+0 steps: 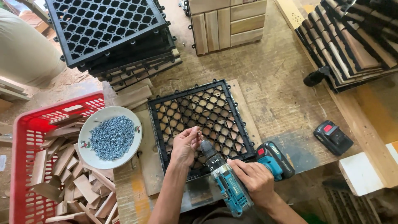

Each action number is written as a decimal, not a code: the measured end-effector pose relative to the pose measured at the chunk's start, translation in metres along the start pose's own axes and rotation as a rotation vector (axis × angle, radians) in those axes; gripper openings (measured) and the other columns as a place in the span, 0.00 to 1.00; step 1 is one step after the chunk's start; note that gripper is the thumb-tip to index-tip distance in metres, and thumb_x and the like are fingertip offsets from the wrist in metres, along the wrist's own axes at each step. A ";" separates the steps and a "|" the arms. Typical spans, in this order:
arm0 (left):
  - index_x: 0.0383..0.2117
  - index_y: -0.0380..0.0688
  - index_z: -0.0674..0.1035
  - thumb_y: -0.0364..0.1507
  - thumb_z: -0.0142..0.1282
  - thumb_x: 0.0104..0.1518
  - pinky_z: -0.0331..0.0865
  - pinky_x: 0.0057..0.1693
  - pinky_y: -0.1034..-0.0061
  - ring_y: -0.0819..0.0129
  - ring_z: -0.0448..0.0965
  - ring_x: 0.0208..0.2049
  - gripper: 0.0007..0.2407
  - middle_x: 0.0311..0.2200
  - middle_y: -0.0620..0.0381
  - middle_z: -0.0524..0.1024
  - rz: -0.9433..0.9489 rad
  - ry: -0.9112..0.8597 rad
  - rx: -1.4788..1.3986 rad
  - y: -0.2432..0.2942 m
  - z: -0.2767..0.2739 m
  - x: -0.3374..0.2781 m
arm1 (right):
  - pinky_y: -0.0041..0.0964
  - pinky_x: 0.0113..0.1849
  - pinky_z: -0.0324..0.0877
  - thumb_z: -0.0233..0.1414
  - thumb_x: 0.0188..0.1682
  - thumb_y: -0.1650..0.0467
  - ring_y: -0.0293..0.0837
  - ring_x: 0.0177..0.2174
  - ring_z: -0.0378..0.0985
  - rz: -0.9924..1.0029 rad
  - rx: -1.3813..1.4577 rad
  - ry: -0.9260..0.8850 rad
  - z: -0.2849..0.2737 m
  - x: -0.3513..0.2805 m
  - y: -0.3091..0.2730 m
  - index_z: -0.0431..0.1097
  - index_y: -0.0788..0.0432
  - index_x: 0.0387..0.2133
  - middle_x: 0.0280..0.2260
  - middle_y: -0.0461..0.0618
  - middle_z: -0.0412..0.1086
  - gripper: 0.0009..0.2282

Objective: Assembling wooden deck tiles by using a power drill to drive screws through a plastic base into wooden slats.

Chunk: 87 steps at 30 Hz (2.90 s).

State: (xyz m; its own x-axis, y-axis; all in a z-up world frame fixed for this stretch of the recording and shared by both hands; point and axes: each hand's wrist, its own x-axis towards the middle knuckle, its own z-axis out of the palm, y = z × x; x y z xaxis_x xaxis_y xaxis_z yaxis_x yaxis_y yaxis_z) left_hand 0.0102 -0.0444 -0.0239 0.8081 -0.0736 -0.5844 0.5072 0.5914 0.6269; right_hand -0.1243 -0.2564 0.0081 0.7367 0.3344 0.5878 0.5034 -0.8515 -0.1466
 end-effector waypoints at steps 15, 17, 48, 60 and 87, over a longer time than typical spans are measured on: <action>0.32 0.32 0.85 0.24 0.66 0.54 0.77 0.31 0.78 0.67 0.79 0.23 0.06 0.24 0.48 0.81 0.067 -0.058 0.253 -0.013 0.018 0.008 | 0.41 0.29 0.72 0.61 0.45 0.62 0.41 0.32 0.83 0.149 0.025 -0.191 -0.016 -0.011 0.025 0.73 0.50 0.54 0.44 0.45 0.80 0.21; 0.39 0.31 0.84 0.23 0.63 0.55 0.78 0.32 0.79 0.67 0.79 0.23 0.09 0.25 0.48 0.81 0.054 -0.034 0.256 -0.014 0.033 0.004 | 0.40 0.30 0.76 0.60 0.45 0.64 0.40 0.30 0.85 0.201 0.069 -0.231 -0.024 -0.003 0.039 0.72 0.50 0.54 0.43 0.46 0.80 0.21; 0.48 0.43 0.80 0.28 0.64 0.54 0.76 0.43 0.63 0.51 0.81 0.34 0.15 0.27 0.49 0.77 0.820 -0.670 1.241 0.026 0.064 0.027 | 0.54 0.47 0.73 0.57 0.30 0.64 0.58 0.44 0.82 0.724 -0.092 -1.053 -0.064 0.204 0.089 0.81 0.58 0.32 0.37 0.60 0.81 0.17; 0.43 0.42 0.81 0.26 0.64 0.53 0.76 0.43 0.63 0.51 0.81 0.34 0.11 0.27 0.48 0.77 0.768 -0.679 1.238 0.037 0.077 0.011 | 0.53 0.48 0.73 0.55 0.30 0.65 0.59 0.46 0.82 0.708 -0.119 -1.101 -0.079 0.220 0.081 0.81 0.59 0.34 0.37 0.61 0.81 0.18; 0.35 0.50 0.86 0.27 0.59 0.56 0.76 0.41 0.64 0.51 0.81 0.32 0.05 0.24 0.51 0.78 1.061 -0.386 1.280 0.055 0.027 0.072 | 0.49 0.48 0.74 0.50 0.34 0.66 0.55 0.43 0.82 0.491 -0.205 -1.221 -0.062 0.254 0.047 0.79 0.56 0.36 0.36 0.55 0.81 0.17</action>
State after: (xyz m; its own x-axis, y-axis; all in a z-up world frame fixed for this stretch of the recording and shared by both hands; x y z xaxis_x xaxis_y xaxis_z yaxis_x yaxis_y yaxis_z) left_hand 0.1045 -0.0391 -0.0172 0.8469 -0.3921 0.3593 -0.5179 -0.4548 0.7245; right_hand 0.0584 -0.2365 0.2004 0.8050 0.0303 -0.5925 0.0732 -0.9961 0.0486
